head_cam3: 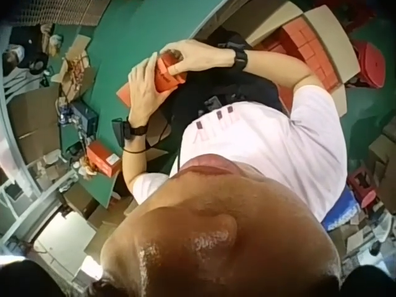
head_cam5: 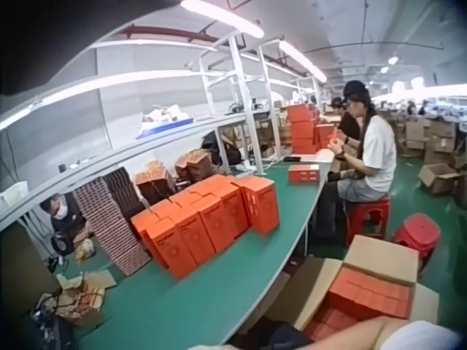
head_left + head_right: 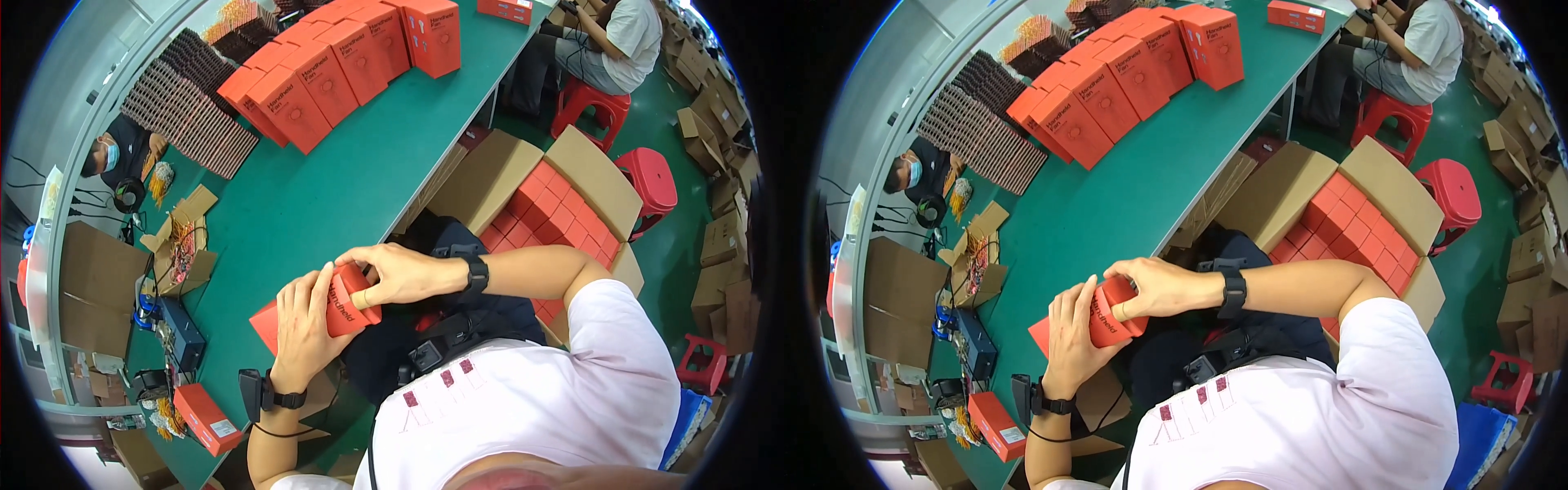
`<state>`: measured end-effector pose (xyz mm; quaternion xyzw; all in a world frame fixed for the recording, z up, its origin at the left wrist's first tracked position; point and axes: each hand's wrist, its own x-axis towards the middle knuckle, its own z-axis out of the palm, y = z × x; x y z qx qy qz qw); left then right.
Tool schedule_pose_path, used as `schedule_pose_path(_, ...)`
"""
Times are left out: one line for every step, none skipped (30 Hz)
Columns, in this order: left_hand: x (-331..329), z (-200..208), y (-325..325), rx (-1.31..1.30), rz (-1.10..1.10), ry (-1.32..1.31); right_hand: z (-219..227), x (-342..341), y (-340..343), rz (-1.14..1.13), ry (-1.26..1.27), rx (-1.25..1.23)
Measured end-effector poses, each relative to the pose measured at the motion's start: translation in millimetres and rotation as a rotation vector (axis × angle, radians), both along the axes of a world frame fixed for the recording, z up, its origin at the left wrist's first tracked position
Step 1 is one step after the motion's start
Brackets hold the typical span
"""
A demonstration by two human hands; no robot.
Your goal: Packaging individual items into small red boxes and then stacking those boxes into a larger shipping carton.
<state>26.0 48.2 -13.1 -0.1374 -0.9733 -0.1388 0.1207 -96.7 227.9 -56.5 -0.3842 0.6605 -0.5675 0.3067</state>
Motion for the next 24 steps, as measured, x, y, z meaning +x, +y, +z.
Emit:
schedule_pose_path(0.3,-0.6,1.3,-0.016,0.011,0.01,-2.2,-1.7,-0.2,0.005,0.022,-0.028)
schedule_pose_path(0.7,-1.3,1.4,-0.011,0.016,-0.003,-3.3,-2.8,2.4,0.009,-0.017,-0.011)
schedule_pose_path(1.8,-2.4,1.0,-0.013,0.008,-0.012,-3.7,-4.6,2.0,0.044,-0.02,0.02)
schedule_pose_path(2.9,-3.5,0.3,-0.013,0.003,-0.022,-5.1,-4.7,1.1,0.082,-0.025,0.052)
schedule_pose_path(4.1,-1.4,-0.1,-0.015,-0.004,-0.036,-5.9,-1.8,0.2,0.067,-0.033,0.039)
schedule_pose_path(3.0,-2.4,-2.8,-0.022,-0.015,-0.034,-9.3,-2.1,-1.2,0.077,-0.037,0.012)
schedule_pose_path(2.3,-3.9,-5.5,-0.028,-0.022,-0.043,-13.9,-1.9,-2.1,0.091,-0.052,-0.014)
schedule_pose_path(-0.5,-2.1,-7.1,-0.01,-0.061,-0.05,-10.8,-1.2,-1.5,0.067,0.014,-0.002)
schedule_pose_path(-2.1,0.0,-7.5,-0.024,-0.072,-0.047,-8.5,-1.7,-1.5,0.068,0.076,0.009)
schedule_pose_path(-1.6,1.2,-11.2,-0.051,-0.078,-0.066,-9.0,1.0,-1.8,0.056,-0.021,0.016)
schedule_pose_path(-2.7,-0.3,-13.0,-0.057,-0.064,-0.082,-12.7,1.7,-2.0,0.018,-0.001,0.019)
schedule_pose_path(-1.6,-1.7,-14.0,-0.069,-0.055,-0.091,-12.2,1.4,-3.0,0.038,-0.057,0.022)
schedule_pose_path(-1.8,-4.1,-15.7,-0.066,-0.043,-0.099,-16.7,0.0,-4.2,0.026,-0.031,0.039)
schedule_pose_path(1.8,-6.3,-17.3,-0.065,-0.033,-0.106,-20.7,4.3,-7.2,0.024,-0.024,0.043)
schedule_pose_path(3.3,-7.8,-18.8,-0.086,-0.025,-0.12,-24.4,4.9,-8.8,0.01,-0.002,0.046)
schedule_pose_path(5.9,-8.4,-20.5,-0.085,-0.024,-0.14,-33.2,4.8,-11.1,0.032,-0.04,0.019)
schedule_pose_path(8.1,-8.2,-22.3,-0.09,-0.015,-0.152,-38.1,9.7,-12.4,0.032,-0.058,0.019)
schedule_pose_path(8.3,-9.4,-23.9,-0.095,-0.009,-0.156,-42.4,12.4,-14.3,0.043,-0.104,-0.019)
schedule_pose_path(8.4,-10.6,-24.3,-0.096,-0.014,-0.163,-45.1,14.0,-15.4,0.052,-0.149,-0.059)
schedule_pose_path(8.6,-11.5,-24.3,-0.085,-0.016,-0.155,-46.4,15.2,-15.1,0.046,-0.155,-0.061)
schedule_pose_path(9.7,-12.0,-24.2,-0.074,-0.016,-0.146,-47.5,17.5,-14.3,0.054,-0.193,-0.066)
schedule_pose_path(10.6,-11.2,-24.1,-0.077,-0.021,-0.15,-48.1,19.7,-13.6,0.061,-0.231,-0.071)
schedule_pose_path(11.6,-9.7,-24.0,-0.059,0.005,-0.163,-48.2,22.0,-13.9,0.056,-0.234,-0.074)
schedule_pose_path(12.8,-8.4,-23.6,-0.041,0.033,-0.176,-47.3,24.3,-14.6,0.06,-0.26,-0.102)
